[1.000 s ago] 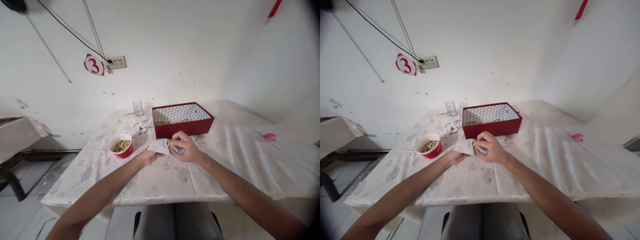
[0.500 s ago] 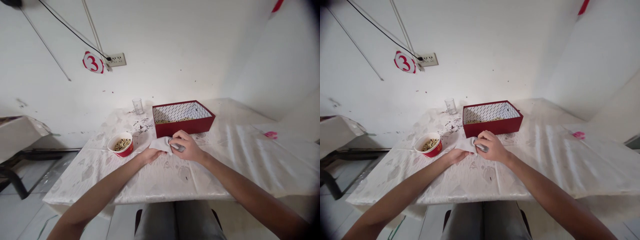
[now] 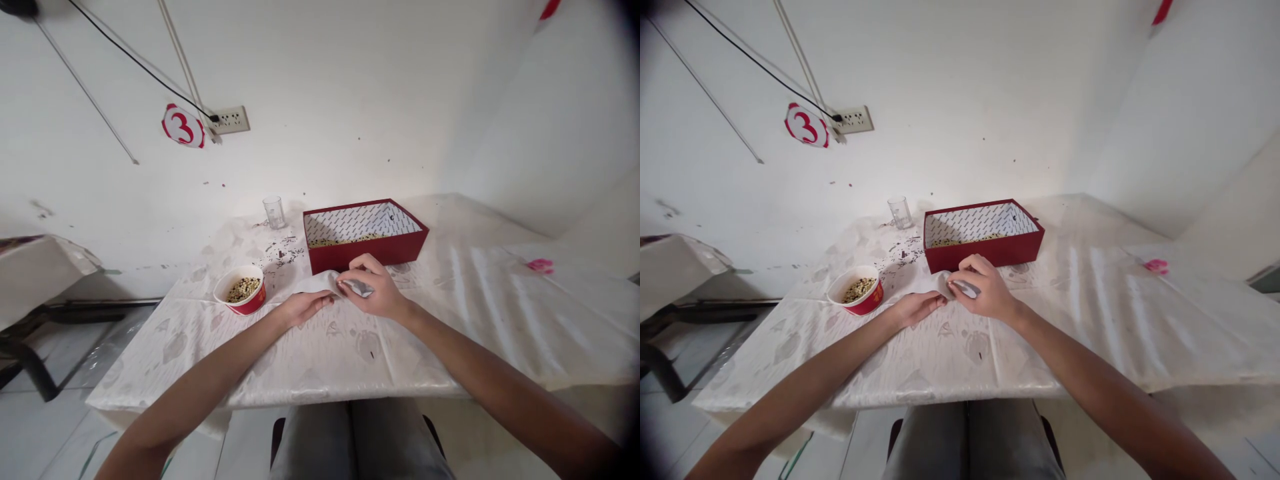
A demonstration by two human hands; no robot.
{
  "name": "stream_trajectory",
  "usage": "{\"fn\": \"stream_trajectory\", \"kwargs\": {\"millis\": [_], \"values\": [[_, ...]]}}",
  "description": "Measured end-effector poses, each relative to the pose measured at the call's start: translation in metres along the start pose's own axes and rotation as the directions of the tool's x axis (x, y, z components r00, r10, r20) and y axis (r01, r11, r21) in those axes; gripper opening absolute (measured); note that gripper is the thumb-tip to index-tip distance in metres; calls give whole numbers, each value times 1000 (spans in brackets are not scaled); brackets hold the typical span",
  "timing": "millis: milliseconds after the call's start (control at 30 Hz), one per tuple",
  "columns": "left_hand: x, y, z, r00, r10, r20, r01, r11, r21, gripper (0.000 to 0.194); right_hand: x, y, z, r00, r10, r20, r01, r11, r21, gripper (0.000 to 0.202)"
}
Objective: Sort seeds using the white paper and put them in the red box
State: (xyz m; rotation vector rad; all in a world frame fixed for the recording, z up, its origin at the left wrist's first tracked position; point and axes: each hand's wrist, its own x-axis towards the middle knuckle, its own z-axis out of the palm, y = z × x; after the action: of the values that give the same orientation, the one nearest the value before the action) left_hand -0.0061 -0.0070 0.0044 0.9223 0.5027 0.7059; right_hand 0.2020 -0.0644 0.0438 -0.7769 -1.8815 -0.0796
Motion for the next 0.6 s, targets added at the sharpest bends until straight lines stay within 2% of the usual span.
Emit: {"fn": "stream_trajectory", "kwargs": {"millis": [133,333,467,600], "values": [[0,-3,-1,1000,6,22,-6,1000,24,29,-1,2,1,999,-33,15,33,999,-13,24],[7,-3,-3,999,49,-10,-49,998,50,48,-1,1,1,995,-94,35,95,995,-23,28],[9,-2,-4,996,85,-22,-84,995,55,47,-1,1,2,991,-123,58,125,992,-25,29],[7,1,3,986,161,-34,-158,984,88,45,-2,6,3,988,-145,58,150,985,-86,28]]}}
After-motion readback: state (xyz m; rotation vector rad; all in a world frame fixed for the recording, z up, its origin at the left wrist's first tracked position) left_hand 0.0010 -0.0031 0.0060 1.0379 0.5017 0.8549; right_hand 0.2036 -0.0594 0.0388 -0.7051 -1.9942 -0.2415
